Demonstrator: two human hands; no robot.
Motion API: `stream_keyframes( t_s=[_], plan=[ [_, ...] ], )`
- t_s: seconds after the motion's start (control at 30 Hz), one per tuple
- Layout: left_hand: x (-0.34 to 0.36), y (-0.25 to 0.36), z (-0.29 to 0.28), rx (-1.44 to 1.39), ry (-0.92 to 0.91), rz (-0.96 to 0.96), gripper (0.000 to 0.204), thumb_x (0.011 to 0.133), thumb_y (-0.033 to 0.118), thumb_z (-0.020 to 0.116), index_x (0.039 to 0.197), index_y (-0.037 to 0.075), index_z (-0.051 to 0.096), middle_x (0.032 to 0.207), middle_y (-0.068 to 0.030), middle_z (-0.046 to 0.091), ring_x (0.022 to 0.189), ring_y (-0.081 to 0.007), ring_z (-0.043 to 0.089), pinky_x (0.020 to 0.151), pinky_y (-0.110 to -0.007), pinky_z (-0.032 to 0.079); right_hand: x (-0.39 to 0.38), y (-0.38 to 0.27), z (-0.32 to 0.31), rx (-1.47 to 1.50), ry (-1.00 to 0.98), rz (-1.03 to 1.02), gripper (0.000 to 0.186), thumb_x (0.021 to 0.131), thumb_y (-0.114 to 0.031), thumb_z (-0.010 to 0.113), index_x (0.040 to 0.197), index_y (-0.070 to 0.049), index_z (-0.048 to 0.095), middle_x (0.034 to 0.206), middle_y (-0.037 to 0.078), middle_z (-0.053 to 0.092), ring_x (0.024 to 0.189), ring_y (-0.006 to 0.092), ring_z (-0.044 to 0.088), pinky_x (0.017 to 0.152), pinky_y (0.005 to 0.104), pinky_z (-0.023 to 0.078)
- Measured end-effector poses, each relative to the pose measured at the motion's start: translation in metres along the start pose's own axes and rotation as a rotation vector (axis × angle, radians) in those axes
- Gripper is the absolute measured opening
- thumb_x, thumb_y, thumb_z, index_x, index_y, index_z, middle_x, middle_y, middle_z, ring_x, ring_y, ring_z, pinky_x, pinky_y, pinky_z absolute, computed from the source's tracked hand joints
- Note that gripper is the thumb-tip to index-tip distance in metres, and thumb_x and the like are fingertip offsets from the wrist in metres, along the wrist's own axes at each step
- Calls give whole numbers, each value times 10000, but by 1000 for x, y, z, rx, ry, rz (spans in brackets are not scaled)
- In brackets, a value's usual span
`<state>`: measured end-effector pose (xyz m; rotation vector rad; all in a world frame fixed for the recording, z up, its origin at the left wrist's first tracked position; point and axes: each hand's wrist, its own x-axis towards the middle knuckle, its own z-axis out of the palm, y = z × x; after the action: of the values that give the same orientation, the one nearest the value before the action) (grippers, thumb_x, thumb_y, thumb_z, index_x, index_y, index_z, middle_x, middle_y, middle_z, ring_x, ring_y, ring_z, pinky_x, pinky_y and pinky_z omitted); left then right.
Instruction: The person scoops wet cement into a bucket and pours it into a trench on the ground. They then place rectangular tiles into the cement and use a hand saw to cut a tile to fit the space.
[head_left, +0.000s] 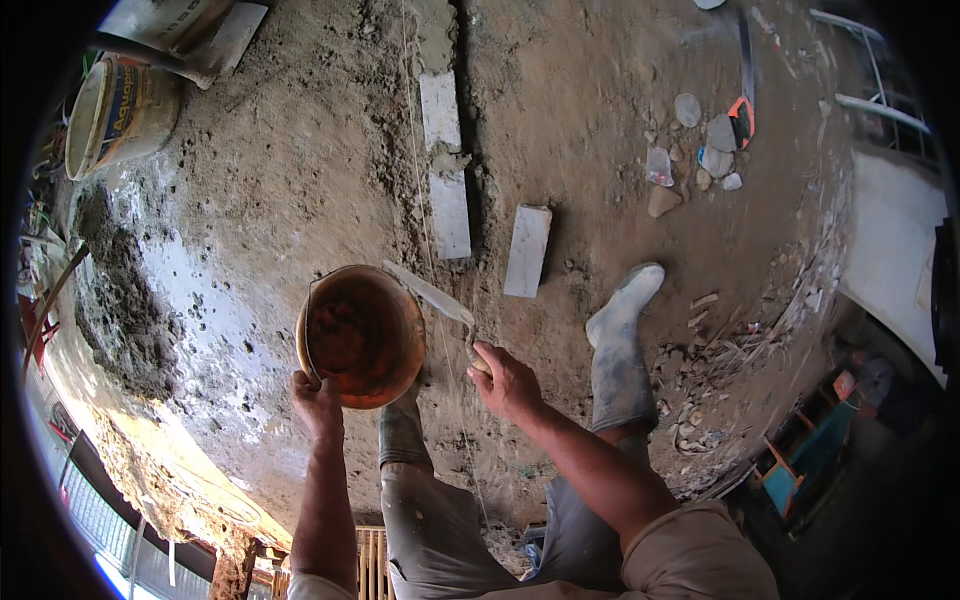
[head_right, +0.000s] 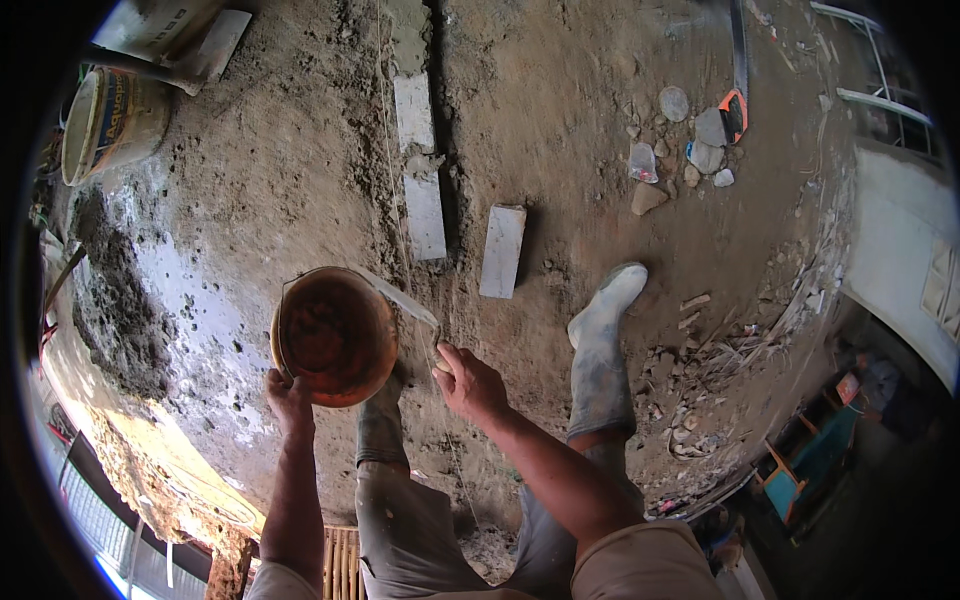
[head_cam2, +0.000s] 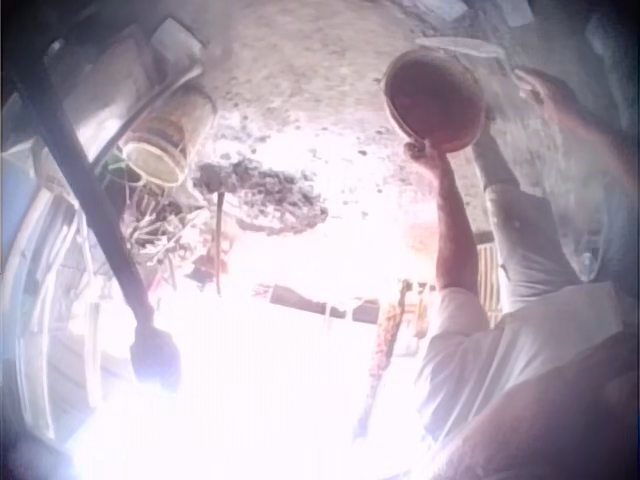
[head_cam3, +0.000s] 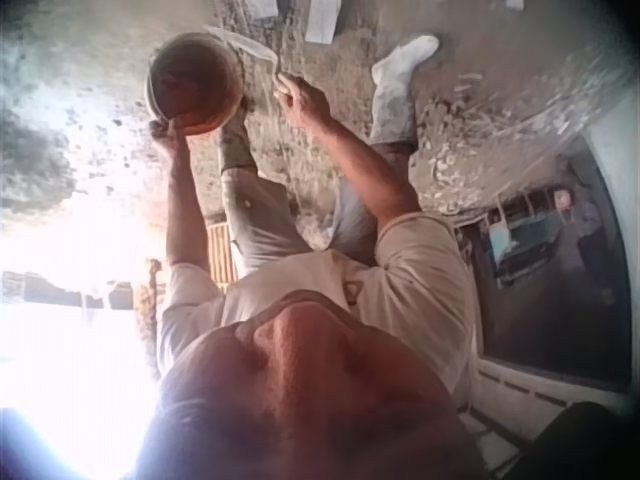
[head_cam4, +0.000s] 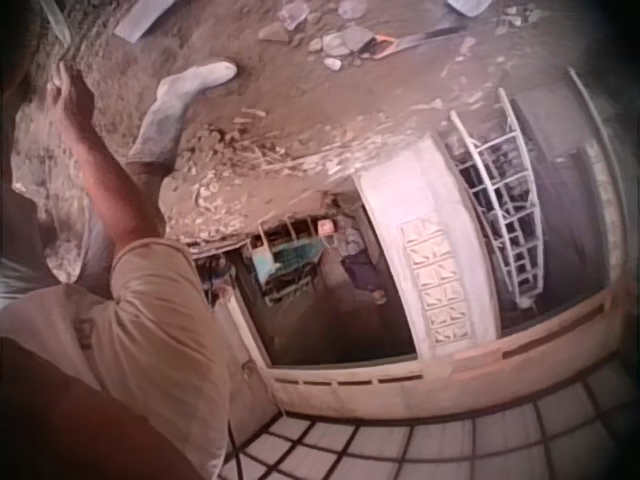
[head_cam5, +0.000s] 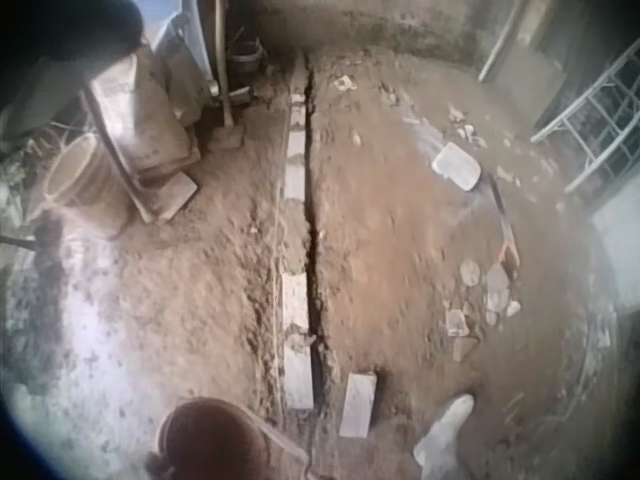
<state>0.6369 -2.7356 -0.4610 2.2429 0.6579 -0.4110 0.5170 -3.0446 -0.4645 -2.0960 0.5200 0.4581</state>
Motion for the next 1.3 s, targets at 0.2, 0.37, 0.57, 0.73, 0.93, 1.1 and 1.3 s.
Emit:
stream_keyframes(
  t_s=[0.2, 0.37, 0.57, 0.73, 0.93, 1.1, 1.3],
  plan=[
    [3, -19, 0, 19, 63, -10, 197, 721, 40, 631, 740, 16, 436, 800, -96, 474, 685, -227, 430, 688, -386, 431, -23, -33, -15, 11, -250, -52, 452, 923, -242, 656, 1325, -89, 518, 1107, 166, 667, 931, 365, 683, 767, 454, 566],
    [-10, 4, -13, 49, 91, -86, 538, 732, 18, 642, 1237, 51, 459, 1044, -157, 585, 949, -325, 609, 860, -440, 497, -24, -46, -35, 23, -276, -16, 468, 875, -212, 704, 1283, -64, 530, 1086, 213, 667, 933, 412, 669, 774, 478, 551],
    [-29, 7, -54, 247, 186, -45, 671, 752, 31, 590, 1394, 112, 410, 1268, -215, 498, 1142, -430, 533, 965, -497, 470, -22, -34, -73, -149, -231, 69, 528, 811, -209, 731, 1272, -59, 520, 1034, 258, 675, 936, 450, 655, 783, 501, 537],
    [-48, 3, -121, 289, 292, -80, 607, 762, 14, 567, 1352, 122, 472, 1207, -204, 506, 1090, -429, 550, 933, -493, 484, -16, -53, -107, -222, -224, 99, 557, 791, -236, 745, 1272, -29, 558, 1097, 255, 667, 1027, 443, 637, 865, 493, 519],
    [-69, -69, -185, 225, 474, -145, 402, 749, -32, 558, 1124, 100, 616, 1161, -188, 507, 1048, -399, 560, 909, -460, 494, -8, -114, -127, -397, -352, 76, 648, 790, -279, 743, 1352, -26, 543, 1196, 226, 662, 1120, 407, 620, 942, 456, 496],
    [-91, -116, -236, 32, 583, -311, 342, 713, -48, 584, 1032, 68, 631, 1260, -221, 501, 1156, -426, 534, 978, -463, 475, -3, -170, -111, -303, -382, 162, 625, 772, -298, 748, 1322, -65, 563, 1087, 220, 693, 1025, 411, 660, 885, 468, 521],
    [-114, -194, -300, 154, 732, -280, 167, 701, -18, 626, 855, 48, 638, 1188, -198, 607, 1146, -397, 563, 944, -468, 479, -12, -304, -34, -740, -458, -47, 591, 768, -292, 725, 1296, -101, 542, 1119, 229, 675, 1061, 436, 630, 894, 499, 507]
  ],
)
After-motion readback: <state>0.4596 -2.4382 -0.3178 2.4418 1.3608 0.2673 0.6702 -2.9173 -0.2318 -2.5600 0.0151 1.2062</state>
